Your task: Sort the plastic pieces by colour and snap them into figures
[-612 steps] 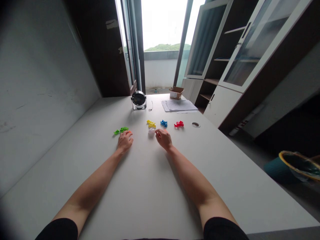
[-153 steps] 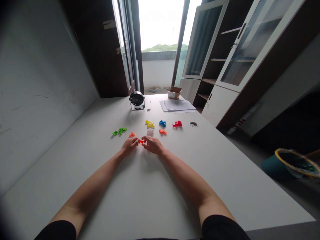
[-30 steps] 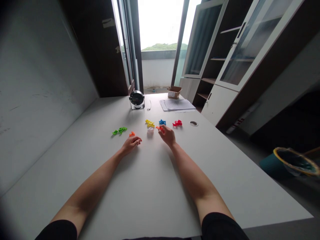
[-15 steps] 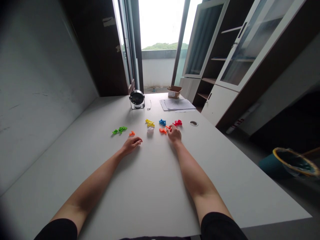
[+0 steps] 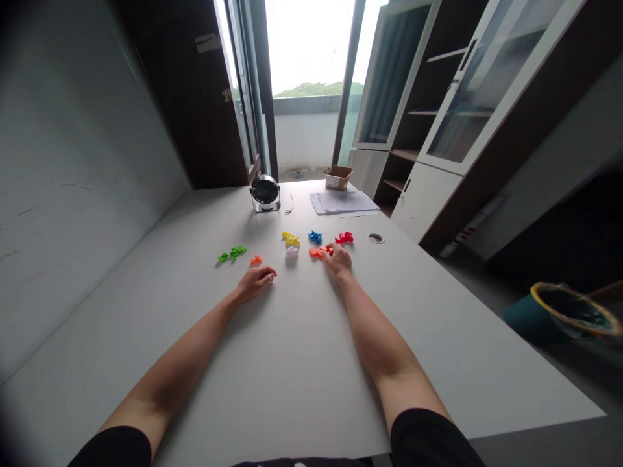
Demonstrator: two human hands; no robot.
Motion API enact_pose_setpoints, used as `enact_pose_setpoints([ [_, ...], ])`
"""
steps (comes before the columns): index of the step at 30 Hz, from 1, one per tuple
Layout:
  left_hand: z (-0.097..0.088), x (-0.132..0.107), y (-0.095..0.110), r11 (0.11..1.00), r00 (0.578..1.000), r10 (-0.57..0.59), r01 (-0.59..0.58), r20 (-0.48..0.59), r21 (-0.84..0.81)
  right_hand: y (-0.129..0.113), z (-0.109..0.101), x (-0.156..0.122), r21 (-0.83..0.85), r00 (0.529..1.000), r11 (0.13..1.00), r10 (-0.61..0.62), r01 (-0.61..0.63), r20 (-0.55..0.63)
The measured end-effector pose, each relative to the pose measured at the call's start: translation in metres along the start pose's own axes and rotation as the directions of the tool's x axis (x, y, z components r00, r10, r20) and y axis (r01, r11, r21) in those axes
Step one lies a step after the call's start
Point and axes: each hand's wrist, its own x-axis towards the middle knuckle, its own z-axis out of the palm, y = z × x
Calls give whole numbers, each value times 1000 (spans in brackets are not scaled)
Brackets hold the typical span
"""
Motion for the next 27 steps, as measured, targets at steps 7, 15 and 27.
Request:
enact_pose_setpoints([
  [7,0,0,1,1000,1000,8,-8,-1,20,-3,-1,-1,-21,1000,1000,4,-3,31],
  [15,-1,0,2,999,1000,1,-2,13,36,-3,0,2,11,999,1000,22,-23,43],
  [27,-4,1,1,995,987,-5,22,-160,102,-2,1,2,15,999,1000,-15,15,33],
])
